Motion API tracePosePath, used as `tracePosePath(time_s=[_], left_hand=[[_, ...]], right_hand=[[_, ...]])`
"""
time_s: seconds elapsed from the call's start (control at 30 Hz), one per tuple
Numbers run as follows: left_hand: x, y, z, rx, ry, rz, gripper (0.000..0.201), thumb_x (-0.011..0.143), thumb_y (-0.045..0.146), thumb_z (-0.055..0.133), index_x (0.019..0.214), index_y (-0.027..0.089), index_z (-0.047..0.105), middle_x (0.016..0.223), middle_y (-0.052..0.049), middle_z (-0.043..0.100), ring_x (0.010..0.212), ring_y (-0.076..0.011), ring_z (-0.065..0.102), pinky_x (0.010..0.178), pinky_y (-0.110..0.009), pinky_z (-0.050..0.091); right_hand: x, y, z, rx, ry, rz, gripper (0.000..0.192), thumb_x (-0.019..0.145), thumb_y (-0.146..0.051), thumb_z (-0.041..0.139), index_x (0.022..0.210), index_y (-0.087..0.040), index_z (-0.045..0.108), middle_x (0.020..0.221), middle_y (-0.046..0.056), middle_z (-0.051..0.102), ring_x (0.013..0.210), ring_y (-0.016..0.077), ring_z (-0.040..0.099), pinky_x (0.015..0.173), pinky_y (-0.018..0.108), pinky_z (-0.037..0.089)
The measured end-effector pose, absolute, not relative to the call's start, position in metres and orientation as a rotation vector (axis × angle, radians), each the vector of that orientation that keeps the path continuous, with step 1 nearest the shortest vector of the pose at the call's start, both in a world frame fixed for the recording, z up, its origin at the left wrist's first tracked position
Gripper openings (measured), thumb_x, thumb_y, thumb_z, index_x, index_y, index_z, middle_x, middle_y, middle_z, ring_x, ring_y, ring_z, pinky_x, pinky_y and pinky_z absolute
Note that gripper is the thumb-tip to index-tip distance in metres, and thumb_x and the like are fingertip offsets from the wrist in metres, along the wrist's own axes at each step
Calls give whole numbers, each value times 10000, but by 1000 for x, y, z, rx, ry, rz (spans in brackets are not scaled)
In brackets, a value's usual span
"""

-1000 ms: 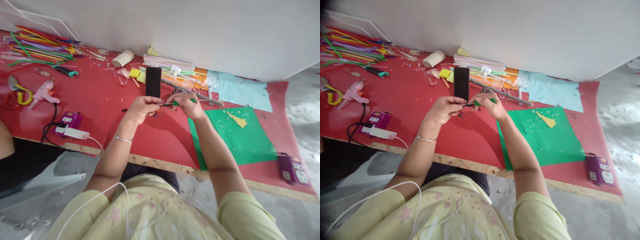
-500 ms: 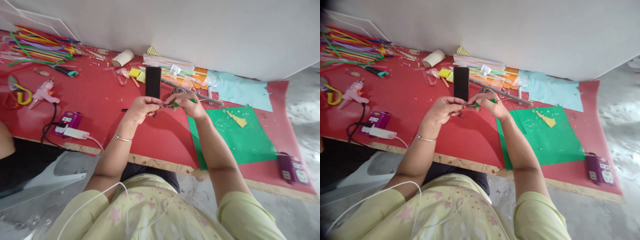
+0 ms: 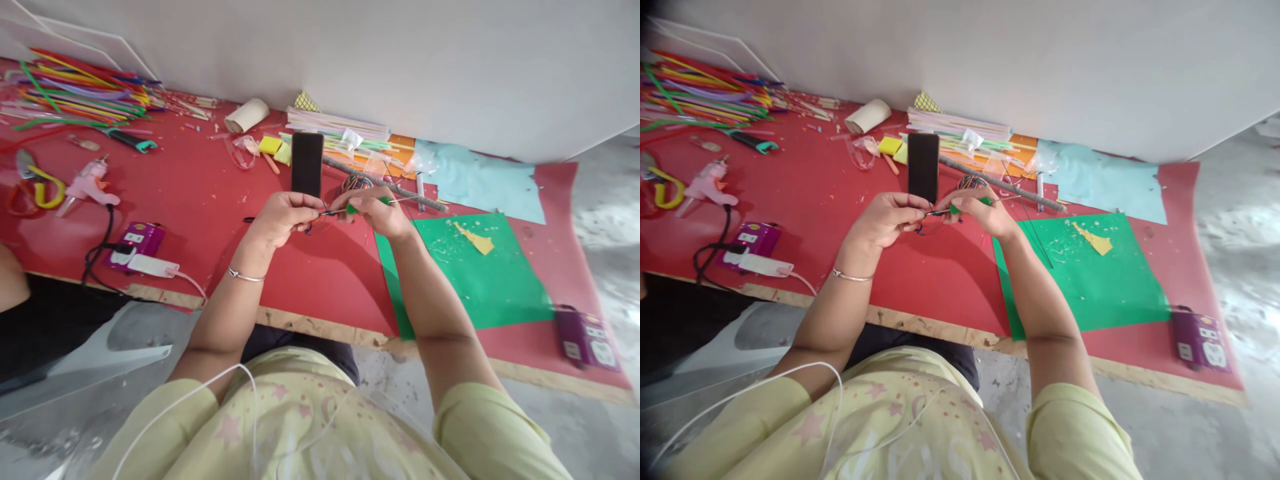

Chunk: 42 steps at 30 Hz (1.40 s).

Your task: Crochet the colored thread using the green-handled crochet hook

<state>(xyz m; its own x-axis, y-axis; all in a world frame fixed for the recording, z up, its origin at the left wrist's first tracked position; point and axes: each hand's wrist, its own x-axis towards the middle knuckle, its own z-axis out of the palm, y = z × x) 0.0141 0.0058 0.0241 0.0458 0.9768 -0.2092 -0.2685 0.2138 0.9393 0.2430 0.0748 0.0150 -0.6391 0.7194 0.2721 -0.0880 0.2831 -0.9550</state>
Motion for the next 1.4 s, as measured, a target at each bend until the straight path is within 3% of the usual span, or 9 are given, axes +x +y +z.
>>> tracePosePath(time_s=[0.17, 0.47, 0.73, 1.0, 1.23, 1.4], left_hand=[[14, 5, 24, 859, 1085, 1154, 213, 569, 117, 834, 781, 133, 848, 639, -58, 714, 484, -69, 500, 472, -243, 292], [13, 6, 22, 875, 1106, 1156, 228, 566, 132, 846, 795, 134, 845, 620, -43, 697, 473, -67, 492, 475, -243, 301], [12, 7, 18, 963, 1187, 1178, 206, 622, 163, 842, 827, 150, 853, 602, -20, 676, 501, -80, 504, 505, -246, 351], [14, 8, 16, 1042, 1322, 1233, 165, 677, 161, 807, 834, 162, 858, 584, -4, 651, 511, -86, 476, 520, -249, 347], [14, 9, 13, 1190, 1408, 1300, 191, 692, 169, 800, 868, 157, 872, 765, -44, 775, 685, -130, 592, 633, -256, 444], [13, 9, 11, 1221, 1429, 1306, 212, 704, 180, 808, 902, 160, 878, 803, -52, 791, 699, -139, 607, 662, -272, 464]], right_hand=[[242, 74, 16, -549, -1847, 1415, 399, 973, -471, 680, 697, -205, 789, 750, 42, 791, 721, 191, 741, 669, 315, 580], [243, 63, 31, -610, -1940, 1305, 426, 1018, -578, 652, 949, -213, 861, 827, 38, 809, 715, 173, 708, 741, 329, 606], [242, 57, 39, -530, -2146, 1023, 380, 1055, -451, 603, 796, -226, 765, 989, 97, 826, 884, 230, 755, 822, 399, 609], [234, 51, 41, -476, -2301, 764, 338, 1057, -414, 582, 788, -250, 703, 998, 92, 794, 919, 255, 743, 860, 442, 605], [232, 50, 35, -564, -2229, 853, 329, 1076, -421, 544, 951, -241, 790, 1114, 95, 838, 1117, 298, 784, 990, 481, 606], [234, 52, 32, -614, -2212, 910, 353, 1074, -470, 558, 884, -254, 762, 1084, 77, 837, 1054, 283, 780, 981, 466, 605]])
